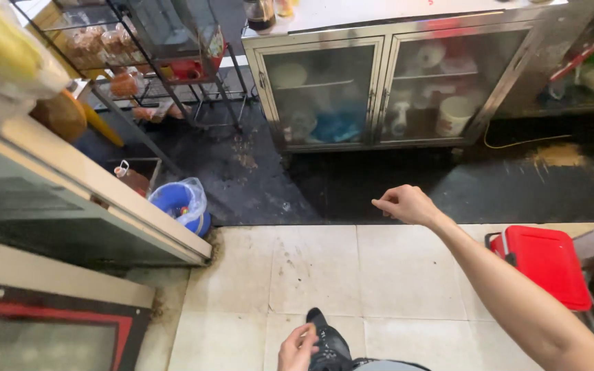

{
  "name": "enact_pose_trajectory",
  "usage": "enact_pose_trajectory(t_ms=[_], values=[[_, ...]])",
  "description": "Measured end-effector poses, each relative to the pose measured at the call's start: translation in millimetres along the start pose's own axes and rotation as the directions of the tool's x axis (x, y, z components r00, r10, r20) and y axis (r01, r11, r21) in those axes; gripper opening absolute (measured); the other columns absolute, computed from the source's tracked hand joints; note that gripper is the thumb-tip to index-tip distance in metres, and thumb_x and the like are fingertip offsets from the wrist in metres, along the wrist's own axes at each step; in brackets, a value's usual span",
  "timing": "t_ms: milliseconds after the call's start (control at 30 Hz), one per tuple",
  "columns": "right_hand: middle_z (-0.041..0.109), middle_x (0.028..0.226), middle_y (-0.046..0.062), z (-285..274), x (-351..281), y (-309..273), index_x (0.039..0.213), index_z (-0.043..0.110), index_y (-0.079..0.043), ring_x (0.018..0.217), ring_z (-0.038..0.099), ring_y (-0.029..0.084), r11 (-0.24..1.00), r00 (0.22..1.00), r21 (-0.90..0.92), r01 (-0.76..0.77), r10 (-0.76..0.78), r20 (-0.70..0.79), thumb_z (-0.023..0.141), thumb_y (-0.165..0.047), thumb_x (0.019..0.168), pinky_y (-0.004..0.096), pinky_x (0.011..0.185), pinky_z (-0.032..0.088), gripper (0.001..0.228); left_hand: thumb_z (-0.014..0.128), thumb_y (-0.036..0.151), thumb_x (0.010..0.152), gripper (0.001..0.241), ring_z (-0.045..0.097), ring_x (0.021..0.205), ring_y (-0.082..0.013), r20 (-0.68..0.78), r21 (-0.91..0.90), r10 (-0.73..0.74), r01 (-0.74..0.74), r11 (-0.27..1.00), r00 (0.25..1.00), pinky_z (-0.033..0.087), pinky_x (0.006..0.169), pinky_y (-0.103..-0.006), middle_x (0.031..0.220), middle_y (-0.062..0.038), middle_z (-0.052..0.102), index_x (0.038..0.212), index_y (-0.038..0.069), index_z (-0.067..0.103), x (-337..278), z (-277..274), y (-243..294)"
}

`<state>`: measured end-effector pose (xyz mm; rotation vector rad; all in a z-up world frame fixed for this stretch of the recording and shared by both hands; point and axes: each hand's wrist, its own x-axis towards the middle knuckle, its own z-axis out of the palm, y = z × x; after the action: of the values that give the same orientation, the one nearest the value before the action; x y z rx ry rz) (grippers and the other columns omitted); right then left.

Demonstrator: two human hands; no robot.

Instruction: The recorder organizes food containers, prepares raw ingredients, and places buns onto a rack to put inside a steamer.

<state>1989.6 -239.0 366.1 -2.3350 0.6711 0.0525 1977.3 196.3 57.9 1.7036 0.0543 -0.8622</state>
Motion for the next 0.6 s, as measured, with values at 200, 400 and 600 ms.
enact_pose_trajectory(t_ms=[200, 400, 600], values=[[0.080, 0.085, 0.008, -13, 146, 35, 0.107, 0.079, -0.006, 0.072, 0.075, 0.016, 0.965, 0.988, 0.212, -0.156, 0.149, 0.047, 0.057, -0.045, 0.101, 0.030, 0.067, 0.060, 0.045, 0.065, 0.034, 0.096, 0.042, 0.076, 0.084, -0.0136, 0.109, 0.184, 0.044, -0.064, 0.981, 0.993, 0.057, 0.079, -0.0268, 0.102, -0.010, 0.081, 0.130, 0.010, 0.068, 72, -3, 260], [0.079, 0.092, 0.008, -12, 282, 126, 0.123, 0.073, -0.010, 0.075, 0.074, 0.017, 0.927, 0.956, 0.237, -0.291, 0.273, 0.105, 0.060, -0.040, 0.099, 0.032, 0.066, 0.061, 0.041, 0.066, 0.030, 0.095, 0.042, 0.077, 0.089, -0.0152, 0.174, 0.311, 0.281, -0.324, 0.893, 0.944, 0.058, 0.080, -0.0293, 0.101, -0.010, 0.079, 0.129, 0.007, 0.068, 193, 15, 412], [0.076, 0.097, 0.005, -15, 465, 226, 0.127, 0.071, -0.011, 0.075, 0.074, 0.018, 0.838, 0.920, 0.381, -0.391, 0.363, 0.147, 0.060, -0.037, 0.098, 0.032, 0.065, 0.062, 0.041, 0.061, 0.026, 0.097, 0.041, 0.077, 0.090, -0.0163, 0.055, 0.198, 0.274, -0.279, 0.940, 0.960, 0.058, 0.081, -0.0290, 0.102, -0.011, 0.080, 0.132, 0.005, 0.067, 334, 68, 418]])
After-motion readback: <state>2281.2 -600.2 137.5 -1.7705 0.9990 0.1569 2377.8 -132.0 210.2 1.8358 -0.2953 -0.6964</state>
